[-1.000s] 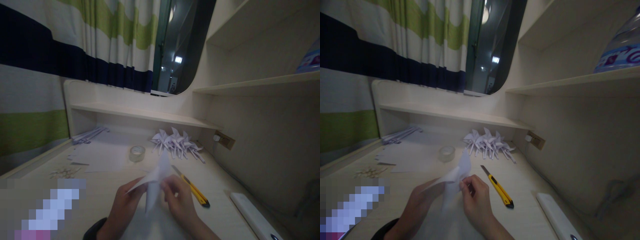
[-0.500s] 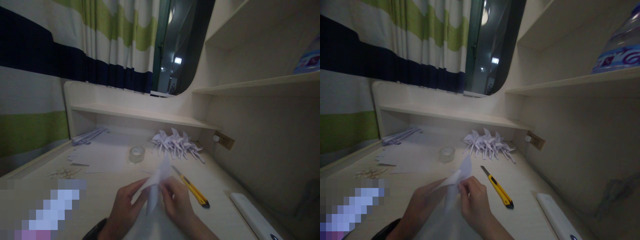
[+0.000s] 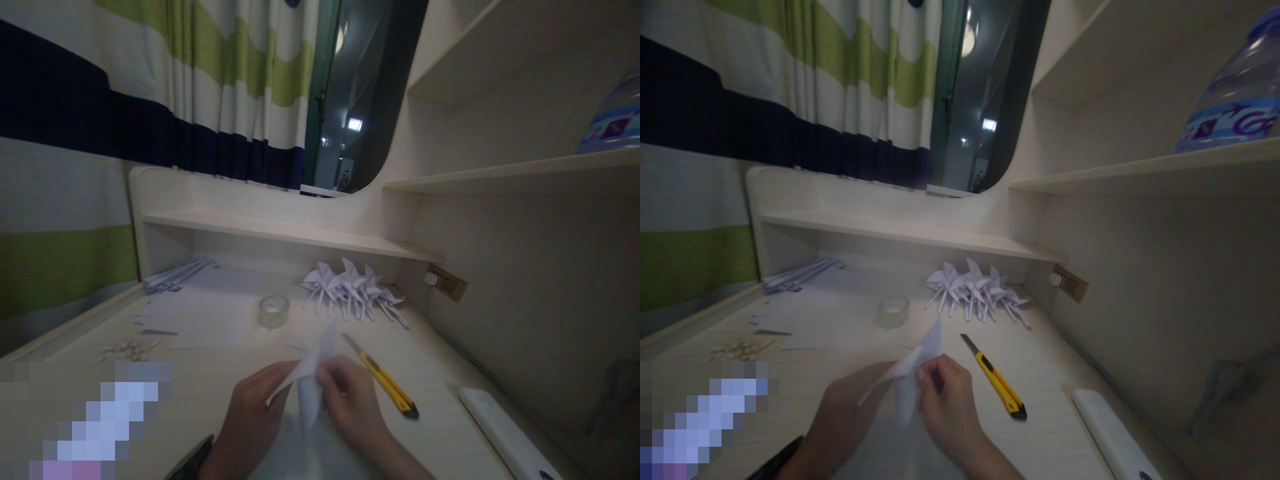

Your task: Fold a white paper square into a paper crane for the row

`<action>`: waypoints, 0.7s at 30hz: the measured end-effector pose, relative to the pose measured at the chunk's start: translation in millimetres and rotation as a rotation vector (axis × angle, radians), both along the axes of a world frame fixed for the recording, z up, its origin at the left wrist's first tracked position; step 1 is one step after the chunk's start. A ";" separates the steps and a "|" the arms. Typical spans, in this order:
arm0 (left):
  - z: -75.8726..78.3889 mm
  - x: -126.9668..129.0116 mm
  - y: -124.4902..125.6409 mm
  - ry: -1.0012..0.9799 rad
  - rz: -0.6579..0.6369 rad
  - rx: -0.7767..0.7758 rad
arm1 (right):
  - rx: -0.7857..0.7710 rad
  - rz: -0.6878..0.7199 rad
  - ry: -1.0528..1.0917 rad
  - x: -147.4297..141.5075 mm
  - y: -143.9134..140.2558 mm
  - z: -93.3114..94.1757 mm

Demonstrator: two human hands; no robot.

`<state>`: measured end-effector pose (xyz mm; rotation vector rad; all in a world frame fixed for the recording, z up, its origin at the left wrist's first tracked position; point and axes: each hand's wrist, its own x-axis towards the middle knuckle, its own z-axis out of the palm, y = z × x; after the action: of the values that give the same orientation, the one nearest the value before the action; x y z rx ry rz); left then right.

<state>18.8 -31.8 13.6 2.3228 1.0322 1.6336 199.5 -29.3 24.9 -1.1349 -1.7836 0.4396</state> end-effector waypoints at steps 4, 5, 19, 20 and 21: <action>4.8 -3.6 2.9 -0.072 -0.089 -0.149 | 0.031 0.040 -0.026 0.4 -1.1 2.4; 6.8 -4.3 3.1 -0.093 -0.116 -0.188 | 0.019 0.056 -0.022 0.4 -1.3 2.8; 10.9 -10.8 10.5 0.017 -0.158 -0.242 | -0.030 0.173 -0.009 5.2 -1.4 6.0; 10.5 -11.9 10.9 0.056 -0.160 -0.206 | -0.055 0.177 0.008 4.5 -1.3 6.2; 10.0 -12.9 11.3 0.096 -0.155 -0.157 | -0.095 0.178 0.036 3.4 -1.2 6.1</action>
<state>5.9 -20.5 23.6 2.3314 0.9347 1.3471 202.9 -30.4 30.9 -1.0298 -1.8563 0.6532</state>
